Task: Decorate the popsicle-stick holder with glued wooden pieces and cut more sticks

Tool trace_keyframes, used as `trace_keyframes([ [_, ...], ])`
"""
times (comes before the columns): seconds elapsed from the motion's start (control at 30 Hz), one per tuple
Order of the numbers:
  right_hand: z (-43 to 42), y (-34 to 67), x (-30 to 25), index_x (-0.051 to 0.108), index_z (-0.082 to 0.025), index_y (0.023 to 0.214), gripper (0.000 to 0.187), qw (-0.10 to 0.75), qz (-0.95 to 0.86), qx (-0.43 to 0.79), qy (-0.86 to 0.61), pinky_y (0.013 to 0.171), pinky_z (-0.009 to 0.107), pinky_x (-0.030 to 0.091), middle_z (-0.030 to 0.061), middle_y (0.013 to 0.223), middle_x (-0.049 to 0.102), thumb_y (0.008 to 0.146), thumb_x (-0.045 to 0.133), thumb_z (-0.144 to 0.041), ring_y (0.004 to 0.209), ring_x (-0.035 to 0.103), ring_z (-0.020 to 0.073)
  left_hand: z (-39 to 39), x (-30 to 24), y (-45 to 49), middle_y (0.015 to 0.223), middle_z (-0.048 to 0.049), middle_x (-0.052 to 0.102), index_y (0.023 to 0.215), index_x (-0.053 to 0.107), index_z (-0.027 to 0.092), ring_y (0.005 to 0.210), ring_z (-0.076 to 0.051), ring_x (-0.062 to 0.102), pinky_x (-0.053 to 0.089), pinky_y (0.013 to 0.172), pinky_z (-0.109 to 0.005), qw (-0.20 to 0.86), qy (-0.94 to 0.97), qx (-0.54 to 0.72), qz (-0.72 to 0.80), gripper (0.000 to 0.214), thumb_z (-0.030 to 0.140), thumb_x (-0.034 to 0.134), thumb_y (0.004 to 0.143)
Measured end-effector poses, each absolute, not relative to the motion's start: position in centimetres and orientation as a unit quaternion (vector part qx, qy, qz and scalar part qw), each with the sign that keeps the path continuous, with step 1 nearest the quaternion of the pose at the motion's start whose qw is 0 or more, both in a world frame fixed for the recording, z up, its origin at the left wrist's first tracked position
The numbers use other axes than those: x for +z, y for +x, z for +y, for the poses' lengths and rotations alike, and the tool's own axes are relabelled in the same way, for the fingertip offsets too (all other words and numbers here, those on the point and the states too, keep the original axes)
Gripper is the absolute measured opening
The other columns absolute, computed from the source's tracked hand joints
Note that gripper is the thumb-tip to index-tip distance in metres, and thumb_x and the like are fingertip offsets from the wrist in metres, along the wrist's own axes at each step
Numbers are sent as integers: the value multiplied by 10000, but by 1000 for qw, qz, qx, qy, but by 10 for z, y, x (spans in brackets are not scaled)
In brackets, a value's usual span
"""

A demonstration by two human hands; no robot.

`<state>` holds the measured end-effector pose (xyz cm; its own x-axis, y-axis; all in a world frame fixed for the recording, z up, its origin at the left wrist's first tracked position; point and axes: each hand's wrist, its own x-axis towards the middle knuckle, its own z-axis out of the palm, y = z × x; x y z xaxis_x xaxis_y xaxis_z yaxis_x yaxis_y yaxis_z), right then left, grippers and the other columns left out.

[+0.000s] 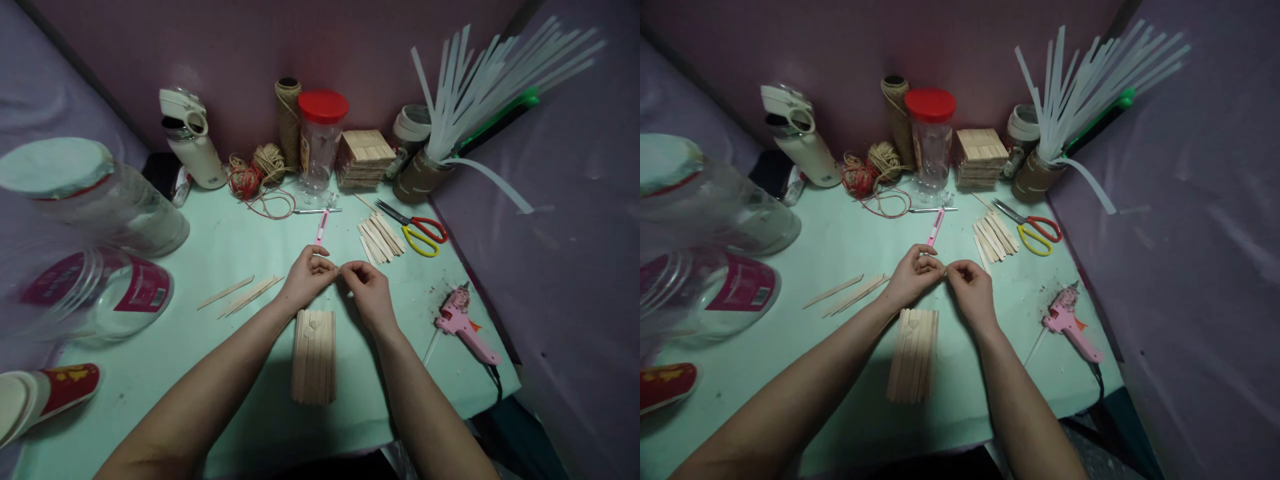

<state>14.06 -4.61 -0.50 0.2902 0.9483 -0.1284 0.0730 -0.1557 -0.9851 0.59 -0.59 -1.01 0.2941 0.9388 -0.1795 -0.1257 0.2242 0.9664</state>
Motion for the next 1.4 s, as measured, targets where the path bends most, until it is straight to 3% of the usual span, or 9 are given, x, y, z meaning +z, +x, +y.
trace_keyframes([
  [0.2, -47, 148, -2, 685, -208, 817, 134, 484, -513, 361, -611, 677, 306, 450, 33, 828, 650, 806, 623, -326, 753, 586, 176, -7, -12, 1, 735, 37, 627, 985, 423, 223, 635, -98, 559, 436, 644, -235, 570, 583, 378, 438, 346, 224, 666, 738],
  [0.37, -47, 150, -1, 642, -212, 769, 120, 445, -583, 321, -600, 680, 298, 429, 15, 790, 604, 850, 573, -267, 749, 563, 168, -8, -12, -2, 756, 40, 635, 1008, 425, 235, 648, -100, 552, 445, 672, -238, 514, 659, 351, 423, 309, 190, 614, 768],
  [1.4, -46, 143, -13, 591, -204, 779, 159, 465, -519, 345, -629, 719, 315, 426, 19, 767, 618, 844, 533, -338, 742, 546, 181, -10, -7, -1, 770, 33, 698, 990, 471, 238, 712, -129, 636, 486, 755, -266, 488, 660, 373, 434, 280, 190, 629, 764],
])
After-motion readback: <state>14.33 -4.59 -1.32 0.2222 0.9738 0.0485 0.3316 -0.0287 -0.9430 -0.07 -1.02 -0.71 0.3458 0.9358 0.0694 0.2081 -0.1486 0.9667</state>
